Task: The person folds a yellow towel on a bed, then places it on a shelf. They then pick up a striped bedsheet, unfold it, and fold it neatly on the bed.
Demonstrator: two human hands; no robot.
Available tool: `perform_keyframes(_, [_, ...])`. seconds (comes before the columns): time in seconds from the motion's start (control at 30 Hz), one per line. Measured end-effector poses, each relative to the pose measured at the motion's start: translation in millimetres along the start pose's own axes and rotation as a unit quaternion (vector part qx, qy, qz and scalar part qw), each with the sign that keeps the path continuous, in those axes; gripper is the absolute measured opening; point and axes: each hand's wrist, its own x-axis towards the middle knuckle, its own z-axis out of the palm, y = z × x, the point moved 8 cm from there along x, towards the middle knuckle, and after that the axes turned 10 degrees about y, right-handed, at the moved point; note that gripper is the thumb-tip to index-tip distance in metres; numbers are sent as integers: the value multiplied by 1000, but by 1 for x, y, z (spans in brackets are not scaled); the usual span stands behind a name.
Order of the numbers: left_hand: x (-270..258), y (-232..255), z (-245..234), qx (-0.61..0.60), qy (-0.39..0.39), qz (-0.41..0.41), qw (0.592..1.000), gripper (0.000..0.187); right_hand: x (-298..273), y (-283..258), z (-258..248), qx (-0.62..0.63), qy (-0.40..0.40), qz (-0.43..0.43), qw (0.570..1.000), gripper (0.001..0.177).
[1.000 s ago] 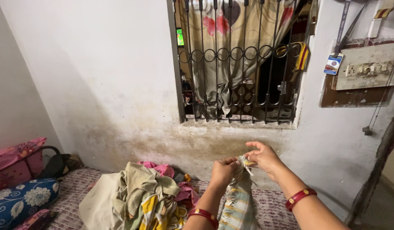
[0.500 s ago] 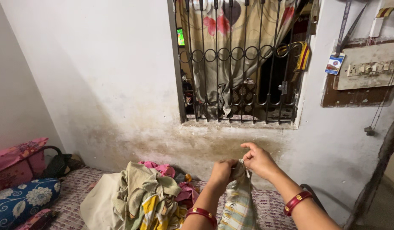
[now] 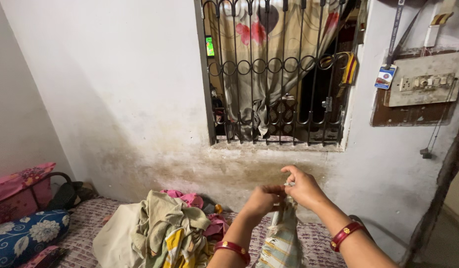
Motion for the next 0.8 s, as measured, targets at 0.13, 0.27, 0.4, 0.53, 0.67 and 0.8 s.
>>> perform_keyframes(0.13, [14, 13, -10, 150, 111, 164, 969, 34, -3, -6, -4, 47, 15, -42, 998, 49])
perform_keyframes(0.27, [24, -9, -1, 109, 28, 118, 987, 29, -4, 8, -8, 85, 23, -16, 996, 45])
perform_keyframes(0.4, [24, -17, 4, 107, -3, 152, 983, 14, -4, 15, -18, 117, 58, -40, 991, 44])
perform_keyframes(0.53, [20, -25, 11, 73, -18, 139, 987, 17, -10, 16, -21, 135, 70, -35, 988, 42])
perform_keyframes(0.67, [15, -16, 12, 90, 42, 134, 986, 23, -13, 21, -22, 105, 84, 50, 990, 40])
perform_keyframes(0.8, [5, -4, 19, 67, 56, 129, 988, 25, -11, 9, -30, 71, 135, -9, 988, 29])
